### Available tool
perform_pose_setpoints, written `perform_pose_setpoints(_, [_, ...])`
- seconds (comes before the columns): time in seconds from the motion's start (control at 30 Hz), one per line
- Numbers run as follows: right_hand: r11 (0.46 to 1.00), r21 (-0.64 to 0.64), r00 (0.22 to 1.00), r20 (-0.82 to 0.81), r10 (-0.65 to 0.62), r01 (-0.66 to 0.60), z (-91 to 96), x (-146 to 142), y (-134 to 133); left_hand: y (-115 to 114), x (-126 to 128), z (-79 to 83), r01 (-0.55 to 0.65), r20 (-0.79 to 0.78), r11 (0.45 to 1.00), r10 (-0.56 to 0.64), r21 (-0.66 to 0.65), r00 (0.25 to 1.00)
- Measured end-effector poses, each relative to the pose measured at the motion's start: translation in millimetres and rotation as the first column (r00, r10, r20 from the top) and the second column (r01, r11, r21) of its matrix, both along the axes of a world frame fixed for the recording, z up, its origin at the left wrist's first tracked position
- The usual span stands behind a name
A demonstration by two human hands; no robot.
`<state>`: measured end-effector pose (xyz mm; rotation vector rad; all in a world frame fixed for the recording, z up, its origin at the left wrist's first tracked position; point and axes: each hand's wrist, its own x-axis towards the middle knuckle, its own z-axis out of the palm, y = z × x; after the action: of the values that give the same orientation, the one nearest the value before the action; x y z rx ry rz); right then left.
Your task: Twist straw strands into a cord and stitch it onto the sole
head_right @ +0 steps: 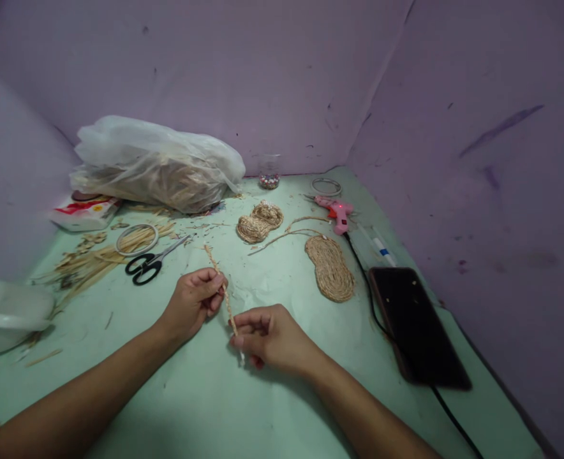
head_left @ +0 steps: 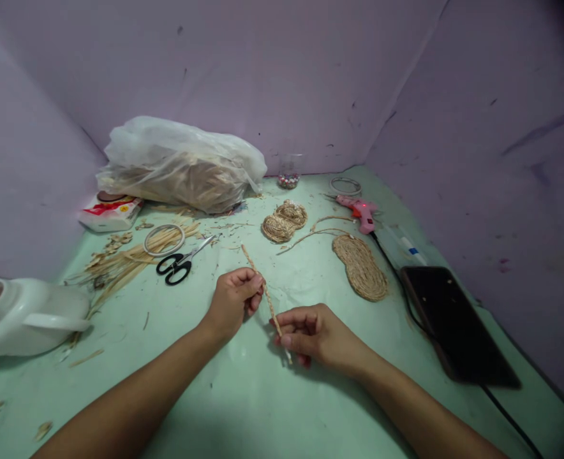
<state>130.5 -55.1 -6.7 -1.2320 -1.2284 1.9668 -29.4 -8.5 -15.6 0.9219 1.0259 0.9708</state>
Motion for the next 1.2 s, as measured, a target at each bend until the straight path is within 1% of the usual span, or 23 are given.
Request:
perform_pose_setpoints(0.07, [1.000,-0.010,1.000,-0.007,0.013,-0.013,-0.6,0.3,0.0,0.3,-0.2,1.0,0.003,-0.011,1.000,-0.003,0.003,1.000])
perform_pose_setpoints(0.2, [0.999,0.018,1.000,0.004,0.027,-0.027,-3.4,0.6,-0.1,-1.1,0.8,2.2,0.011,-0.019,1.000,-0.010,0.010,1.000])
perform_pose_setpoints(0.33, [0.999,0.032,0.999,0.038,0.011,-0.012,-4.4,0.7,0.4,-1.4,0.9,1.1,0.017,-0.010,0.999,-0.017,0.029,1.000])
perform_pose_setpoints(0.47, [1.000,0.029,0.999,0.042,-0.005,0.003,-3.5,0.8,0.5,-1.5,1.0,1.2,0.012,-0.027,1.000,-0.012,0.015,1.000])
perform_pose_setpoints(0.63, [0.999,0.042,0.998,0.063,0.005,-0.008,-3.3,-0.5,0.2,-1.9,1.5,2.4,0.006,-0.024,1.000,-0.005,0.010,1.000])
perform_pose_setpoints(0.97, [1.000,0.022,0.999,0.036,0.013,-0.014,-3.0,0.1,0.0,-2.3,0.7,-0.5,0.002,-0.032,1.000,-0.002,0.011,0.999])
perform_pose_setpoints(1.2, [0.999,0.046,0.999,0.044,0.024,-0.026,-3.4,-1.5,0.0,-2.4,0.1,-0.2,0.025,-0.035,0.999,-0.024,0.032,0.999])
